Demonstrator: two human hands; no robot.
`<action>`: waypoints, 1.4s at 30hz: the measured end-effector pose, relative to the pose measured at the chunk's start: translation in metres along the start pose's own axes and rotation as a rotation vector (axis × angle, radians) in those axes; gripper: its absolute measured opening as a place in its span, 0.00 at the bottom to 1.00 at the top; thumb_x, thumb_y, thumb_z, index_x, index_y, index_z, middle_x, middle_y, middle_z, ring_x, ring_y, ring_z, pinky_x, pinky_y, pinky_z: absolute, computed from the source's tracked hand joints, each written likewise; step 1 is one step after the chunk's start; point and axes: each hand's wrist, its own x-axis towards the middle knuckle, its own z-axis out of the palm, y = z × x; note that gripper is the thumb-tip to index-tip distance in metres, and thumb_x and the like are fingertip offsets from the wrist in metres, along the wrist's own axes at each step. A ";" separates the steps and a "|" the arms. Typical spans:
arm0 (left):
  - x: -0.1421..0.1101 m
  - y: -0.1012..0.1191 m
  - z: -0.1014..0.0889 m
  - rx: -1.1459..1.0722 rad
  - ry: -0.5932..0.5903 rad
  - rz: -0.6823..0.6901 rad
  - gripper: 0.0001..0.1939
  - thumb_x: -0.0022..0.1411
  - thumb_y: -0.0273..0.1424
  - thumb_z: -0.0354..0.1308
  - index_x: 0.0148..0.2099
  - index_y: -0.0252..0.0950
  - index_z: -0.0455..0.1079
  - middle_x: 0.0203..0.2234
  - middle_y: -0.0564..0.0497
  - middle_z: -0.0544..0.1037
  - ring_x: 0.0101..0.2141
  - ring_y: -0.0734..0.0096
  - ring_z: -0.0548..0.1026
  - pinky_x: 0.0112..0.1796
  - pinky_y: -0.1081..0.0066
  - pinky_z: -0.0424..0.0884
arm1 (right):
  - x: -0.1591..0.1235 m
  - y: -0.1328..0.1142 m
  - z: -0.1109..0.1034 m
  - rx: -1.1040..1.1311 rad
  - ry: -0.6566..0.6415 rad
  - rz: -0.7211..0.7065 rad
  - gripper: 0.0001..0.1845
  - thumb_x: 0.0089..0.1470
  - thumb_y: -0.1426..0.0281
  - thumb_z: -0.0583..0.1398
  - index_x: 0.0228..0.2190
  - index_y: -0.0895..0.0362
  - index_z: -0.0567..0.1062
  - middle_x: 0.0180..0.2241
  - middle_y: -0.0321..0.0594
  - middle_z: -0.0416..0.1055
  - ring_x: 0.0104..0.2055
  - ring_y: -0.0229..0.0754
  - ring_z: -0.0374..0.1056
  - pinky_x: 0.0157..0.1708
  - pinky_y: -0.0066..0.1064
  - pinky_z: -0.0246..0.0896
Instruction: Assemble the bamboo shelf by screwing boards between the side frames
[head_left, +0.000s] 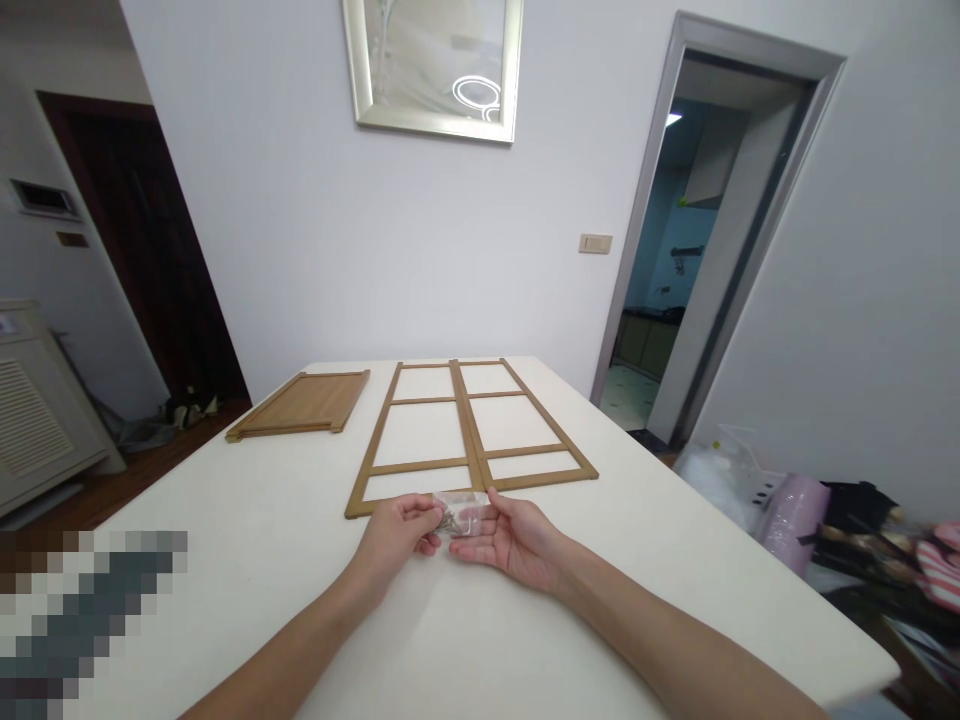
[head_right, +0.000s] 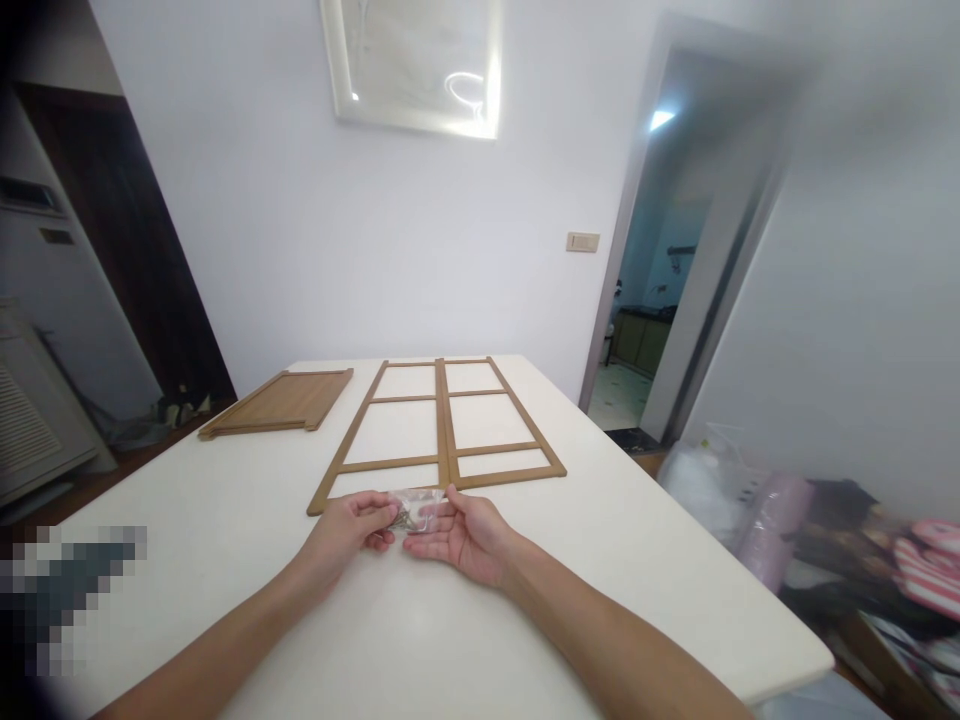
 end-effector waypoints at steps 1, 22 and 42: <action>0.000 0.000 0.000 0.012 0.002 0.008 0.20 0.45 0.43 0.69 0.32 0.32 0.73 0.24 0.49 0.77 0.22 0.73 0.73 0.25 0.73 0.69 | 0.000 0.000 0.000 0.001 0.012 -0.006 0.25 0.67 0.60 0.46 0.42 0.71 0.70 0.38 0.62 0.76 0.37 0.47 0.78 0.45 0.39 0.70; 0.002 -0.011 0.004 -0.094 -0.004 -0.084 0.19 0.48 0.41 0.70 0.30 0.33 0.67 0.23 0.51 0.76 0.22 0.73 0.75 0.26 0.72 0.74 | 0.003 0.010 -0.004 -0.440 0.169 -0.251 0.12 0.38 0.73 0.71 0.25 0.62 0.74 0.21 0.36 0.72 0.21 0.37 0.72 0.25 0.28 0.71; -0.004 0.003 -0.005 -0.287 -0.291 -0.170 0.09 0.54 0.31 0.68 0.34 0.32 0.73 0.32 0.50 0.77 0.25 0.79 0.74 0.27 0.77 0.67 | -0.013 -0.019 -0.010 -1.236 0.339 -0.873 0.14 0.57 0.71 0.53 0.42 0.54 0.75 0.32 0.39 0.75 0.28 0.38 0.69 0.30 0.32 0.65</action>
